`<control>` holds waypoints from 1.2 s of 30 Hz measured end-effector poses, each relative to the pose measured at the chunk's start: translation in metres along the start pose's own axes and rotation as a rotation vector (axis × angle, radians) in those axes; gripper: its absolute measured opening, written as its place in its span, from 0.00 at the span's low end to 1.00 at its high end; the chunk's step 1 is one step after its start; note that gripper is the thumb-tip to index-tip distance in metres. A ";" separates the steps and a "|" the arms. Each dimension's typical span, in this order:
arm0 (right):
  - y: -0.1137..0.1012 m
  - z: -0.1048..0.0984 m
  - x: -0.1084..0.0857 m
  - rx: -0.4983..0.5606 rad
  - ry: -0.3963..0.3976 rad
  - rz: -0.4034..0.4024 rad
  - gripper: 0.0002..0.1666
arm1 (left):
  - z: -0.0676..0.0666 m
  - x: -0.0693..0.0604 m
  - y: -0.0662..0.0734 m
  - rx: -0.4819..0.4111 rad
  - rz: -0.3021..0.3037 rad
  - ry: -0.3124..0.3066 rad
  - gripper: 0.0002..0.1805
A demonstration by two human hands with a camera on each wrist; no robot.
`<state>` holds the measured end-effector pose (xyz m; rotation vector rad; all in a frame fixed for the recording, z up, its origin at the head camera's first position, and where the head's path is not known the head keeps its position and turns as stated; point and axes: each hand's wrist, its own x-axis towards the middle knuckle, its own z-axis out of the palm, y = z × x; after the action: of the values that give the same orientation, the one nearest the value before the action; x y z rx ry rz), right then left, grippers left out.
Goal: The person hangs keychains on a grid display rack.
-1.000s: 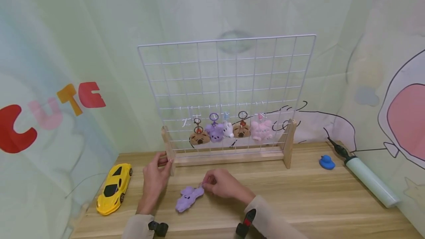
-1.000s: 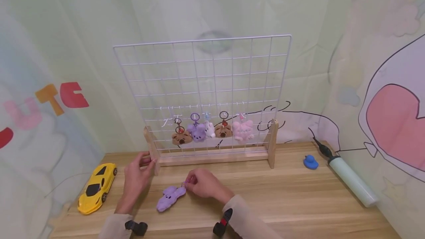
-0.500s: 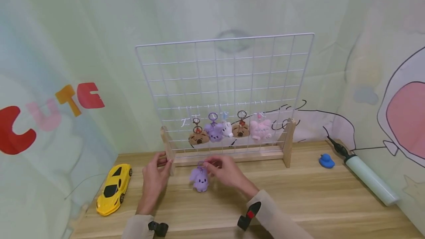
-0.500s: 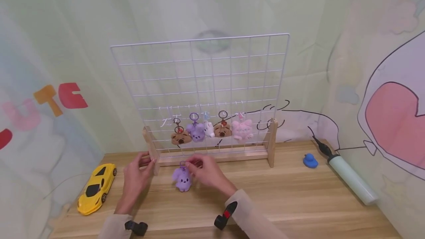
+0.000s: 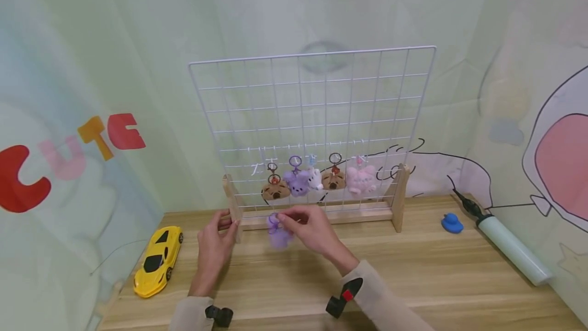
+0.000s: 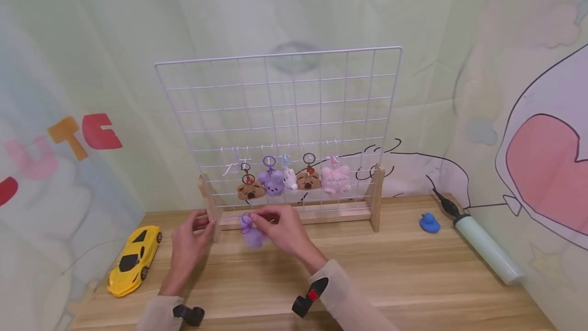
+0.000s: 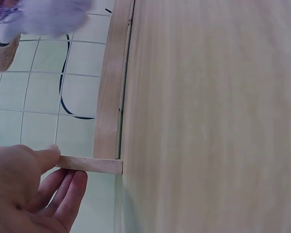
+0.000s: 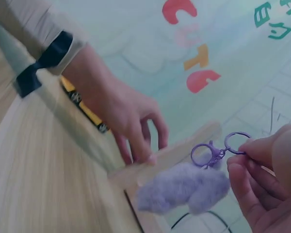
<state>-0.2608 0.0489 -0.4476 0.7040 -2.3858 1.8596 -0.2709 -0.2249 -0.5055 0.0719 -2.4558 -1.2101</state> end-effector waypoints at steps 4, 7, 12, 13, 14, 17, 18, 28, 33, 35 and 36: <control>-0.011 0.005 0.004 0.046 0.038 0.007 0.10 | -0.001 0.000 -0.001 0.002 0.003 0.006 0.18; -0.019 0.008 0.007 0.082 0.057 0.022 0.11 | -0.001 0.000 -0.001 0.003 -0.001 0.008 0.18; -0.034 0.011 0.016 0.107 0.085 -0.007 0.12 | -0.002 0.000 0.001 0.001 0.004 0.017 0.18; -0.037 0.011 0.017 0.114 0.091 -0.016 0.13 | -0.002 -0.001 0.001 0.000 0.009 0.018 0.18; -0.040 0.012 0.019 0.120 0.098 -0.023 0.13 | -0.002 -0.001 0.001 0.001 0.012 0.021 0.18; -0.047 0.013 0.024 0.146 0.118 -0.036 0.14 | -0.002 -0.001 0.002 -0.005 0.023 0.024 0.18; -0.049 0.014 0.026 0.157 0.125 -0.039 0.14 | -0.002 -0.001 0.002 -0.004 0.020 0.024 0.18; -0.062 0.026 0.044 0.300 0.180 -0.020 0.15 | -0.003 0.001 0.002 -0.022 0.025 0.019 0.17; -0.063 0.034 0.049 0.381 0.206 0.028 0.15 | -0.003 0.000 0.001 -0.019 0.026 0.023 0.17; -0.062 0.037 0.049 0.395 0.214 0.050 0.14 | -0.002 0.000 0.001 -0.015 0.029 0.024 0.17; -0.062 0.039 0.049 0.403 0.217 0.059 0.14 | -0.001 0.000 0.001 -0.017 0.028 0.027 0.17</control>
<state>-0.2730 -0.0141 -0.3876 0.4218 -1.9424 2.3365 -0.2706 -0.2253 -0.5039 0.0485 -2.4151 -1.2095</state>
